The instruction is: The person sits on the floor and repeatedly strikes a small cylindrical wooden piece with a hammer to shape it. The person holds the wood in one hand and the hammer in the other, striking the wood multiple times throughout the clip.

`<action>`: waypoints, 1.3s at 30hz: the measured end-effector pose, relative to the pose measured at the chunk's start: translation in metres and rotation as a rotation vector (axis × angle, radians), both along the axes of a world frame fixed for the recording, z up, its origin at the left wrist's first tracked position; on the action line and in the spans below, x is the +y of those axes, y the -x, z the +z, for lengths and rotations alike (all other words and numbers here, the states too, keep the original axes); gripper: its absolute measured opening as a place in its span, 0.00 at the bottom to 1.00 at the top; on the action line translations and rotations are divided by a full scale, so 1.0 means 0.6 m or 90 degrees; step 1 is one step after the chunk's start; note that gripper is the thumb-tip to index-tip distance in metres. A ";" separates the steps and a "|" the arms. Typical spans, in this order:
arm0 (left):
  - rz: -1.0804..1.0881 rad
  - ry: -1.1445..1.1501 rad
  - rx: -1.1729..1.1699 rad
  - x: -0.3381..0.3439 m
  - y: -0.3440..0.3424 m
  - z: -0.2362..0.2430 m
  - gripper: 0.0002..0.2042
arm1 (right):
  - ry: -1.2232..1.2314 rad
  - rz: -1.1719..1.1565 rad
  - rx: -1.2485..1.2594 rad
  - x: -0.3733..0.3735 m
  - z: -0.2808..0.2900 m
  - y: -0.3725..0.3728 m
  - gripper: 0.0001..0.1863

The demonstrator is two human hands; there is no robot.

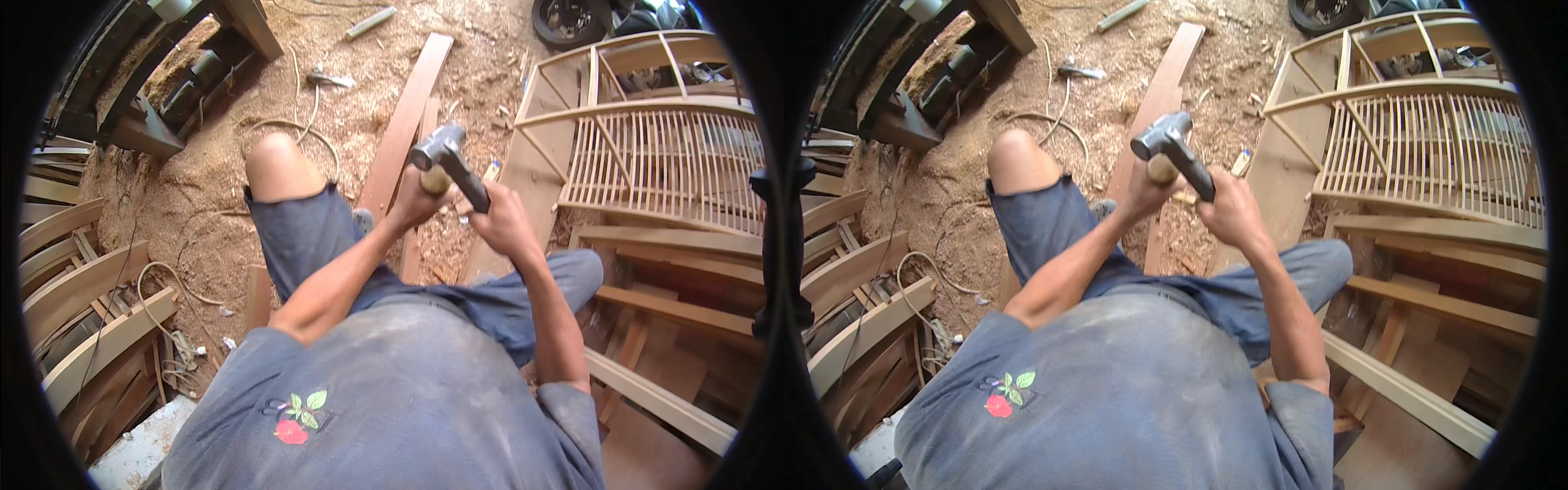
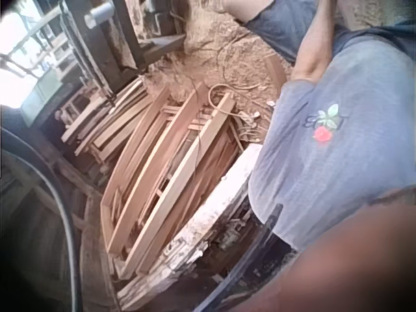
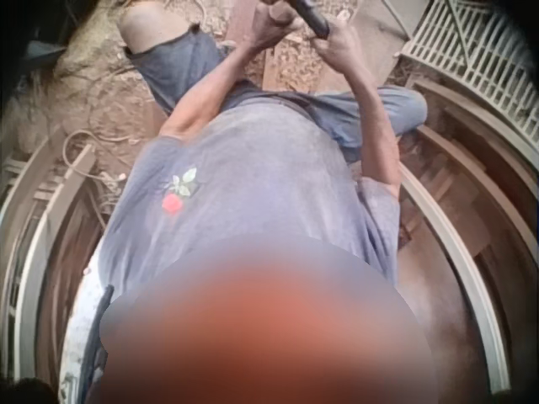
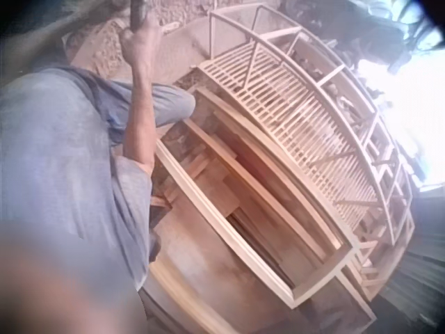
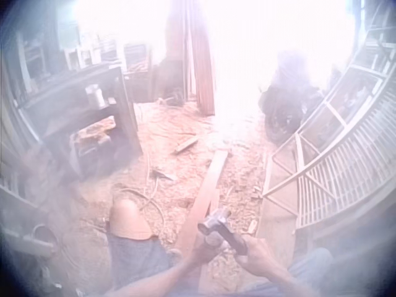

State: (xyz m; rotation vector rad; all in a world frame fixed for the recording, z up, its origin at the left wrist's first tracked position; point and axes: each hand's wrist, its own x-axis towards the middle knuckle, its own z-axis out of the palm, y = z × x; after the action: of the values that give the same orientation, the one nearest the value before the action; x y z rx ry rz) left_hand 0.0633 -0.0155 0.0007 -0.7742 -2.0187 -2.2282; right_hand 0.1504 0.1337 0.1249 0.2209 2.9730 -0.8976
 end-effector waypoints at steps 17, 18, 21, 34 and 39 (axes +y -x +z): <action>-0.159 0.011 -0.284 0.012 0.012 -0.040 0.15 | -0.108 -0.012 0.042 0.011 -0.039 -0.003 0.12; -0.083 0.087 -0.129 0.004 0.001 -0.027 0.15 | -0.030 0.027 0.138 0.022 -0.062 -0.010 0.11; 0.013 0.125 -0.018 -0.015 -0.068 0.000 0.19 | 0.258 -0.006 0.103 0.042 -0.100 -0.059 0.10; 0.050 0.069 0.110 0.005 -0.055 0.042 0.10 | 0.750 -0.484 -0.139 0.073 -0.220 -0.131 0.08; 0.026 0.193 -0.104 0.037 0.044 0.042 0.08 | 0.719 -0.471 -0.154 0.078 -0.213 -0.129 0.08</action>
State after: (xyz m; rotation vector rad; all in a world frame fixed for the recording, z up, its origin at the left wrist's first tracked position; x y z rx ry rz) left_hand 0.0368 0.0065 0.0259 -0.5766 -2.4628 -2.0508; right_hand 0.2279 0.1803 -0.0027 1.2308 1.7078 -2.1791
